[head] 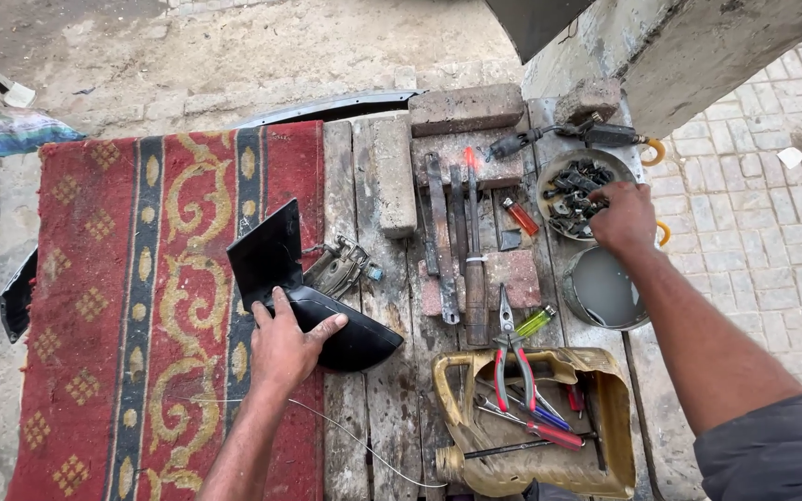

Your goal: The person disassembles a black car side mirror, removes the glass, and uses a lighter to heat a metal component. They then reassemble the mirror housing and glass, securing the parts together on a workbench.

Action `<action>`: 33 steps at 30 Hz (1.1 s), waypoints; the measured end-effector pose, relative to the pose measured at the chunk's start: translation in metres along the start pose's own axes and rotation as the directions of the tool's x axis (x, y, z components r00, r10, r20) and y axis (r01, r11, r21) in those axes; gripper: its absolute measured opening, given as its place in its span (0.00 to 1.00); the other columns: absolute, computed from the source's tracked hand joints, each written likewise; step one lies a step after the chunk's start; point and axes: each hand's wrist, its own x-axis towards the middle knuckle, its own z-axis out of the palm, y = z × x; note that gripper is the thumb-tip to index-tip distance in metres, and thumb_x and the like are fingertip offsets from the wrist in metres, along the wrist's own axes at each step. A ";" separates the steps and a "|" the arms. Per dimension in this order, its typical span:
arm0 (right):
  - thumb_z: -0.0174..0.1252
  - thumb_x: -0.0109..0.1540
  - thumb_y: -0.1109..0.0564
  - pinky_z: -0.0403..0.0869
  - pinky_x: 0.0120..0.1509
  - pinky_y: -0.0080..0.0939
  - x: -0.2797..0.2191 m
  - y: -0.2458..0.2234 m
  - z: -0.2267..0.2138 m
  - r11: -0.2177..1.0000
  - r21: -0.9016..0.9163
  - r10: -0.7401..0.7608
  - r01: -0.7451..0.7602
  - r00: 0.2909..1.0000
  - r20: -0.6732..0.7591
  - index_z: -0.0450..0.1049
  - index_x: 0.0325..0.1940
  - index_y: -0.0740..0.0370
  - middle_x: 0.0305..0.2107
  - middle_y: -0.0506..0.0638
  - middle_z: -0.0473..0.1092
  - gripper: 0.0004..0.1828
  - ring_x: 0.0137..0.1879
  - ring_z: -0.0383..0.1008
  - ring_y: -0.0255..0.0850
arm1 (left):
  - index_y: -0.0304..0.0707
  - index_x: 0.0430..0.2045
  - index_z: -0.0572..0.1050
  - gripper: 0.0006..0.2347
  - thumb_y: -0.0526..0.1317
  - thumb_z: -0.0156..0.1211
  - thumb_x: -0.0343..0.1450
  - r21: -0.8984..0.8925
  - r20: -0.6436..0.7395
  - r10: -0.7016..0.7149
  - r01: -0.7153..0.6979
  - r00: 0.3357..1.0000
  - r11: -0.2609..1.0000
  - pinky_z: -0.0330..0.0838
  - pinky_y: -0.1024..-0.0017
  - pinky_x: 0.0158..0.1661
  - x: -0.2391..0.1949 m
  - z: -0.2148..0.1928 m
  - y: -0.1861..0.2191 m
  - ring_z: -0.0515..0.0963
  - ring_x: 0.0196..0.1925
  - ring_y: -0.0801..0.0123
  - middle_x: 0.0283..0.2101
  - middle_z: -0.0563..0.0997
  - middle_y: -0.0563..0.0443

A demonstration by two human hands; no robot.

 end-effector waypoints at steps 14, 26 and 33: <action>0.51 0.61 0.64 0.68 0.66 0.58 -0.010 -0.027 -0.032 0.960 0.245 0.122 -0.136 0.990 0.070 0.83 0.50 0.39 0.51 0.56 0.66 0.23 0.65 0.66 0.60 | 0.35 0.74 0.50 0.51 0.70 0.62 0.63 0.008 -0.001 0.014 -0.014 1.000 1.000 0.63 0.40 0.64 0.008 0.007 -0.005 0.66 0.68 0.26 0.72 0.51 0.20; 0.66 0.61 0.45 0.56 0.74 0.60 -0.030 -0.058 -0.031 0.977 0.134 0.126 -0.165 0.957 0.260 0.84 0.53 0.47 0.44 0.64 0.72 0.17 0.68 0.60 0.61 | 0.35 0.73 0.50 0.50 0.69 0.63 0.63 -0.012 -0.012 0.015 -0.015 1.000 1.000 0.63 0.40 0.64 0.000 0.004 -0.005 0.64 0.69 0.27 0.72 0.51 0.20; 0.61 0.67 0.51 0.60 0.73 0.68 -0.018 -0.034 -0.012 0.956 0.239 0.098 -0.168 0.955 0.280 0.84 0.53 0.48 0.41 0.59 0.79 0.12 0.64 0.69 0.62 | 0.36 0.74 0.50 0.50 0.69 0.63 0.63 -0.019 -0.010 0.015 -0.015 1.000 1.000 0.62 0.40 0.65 0.003 0.007 -0.010 0.63 0.71 0.30 0.73 0.51 0.21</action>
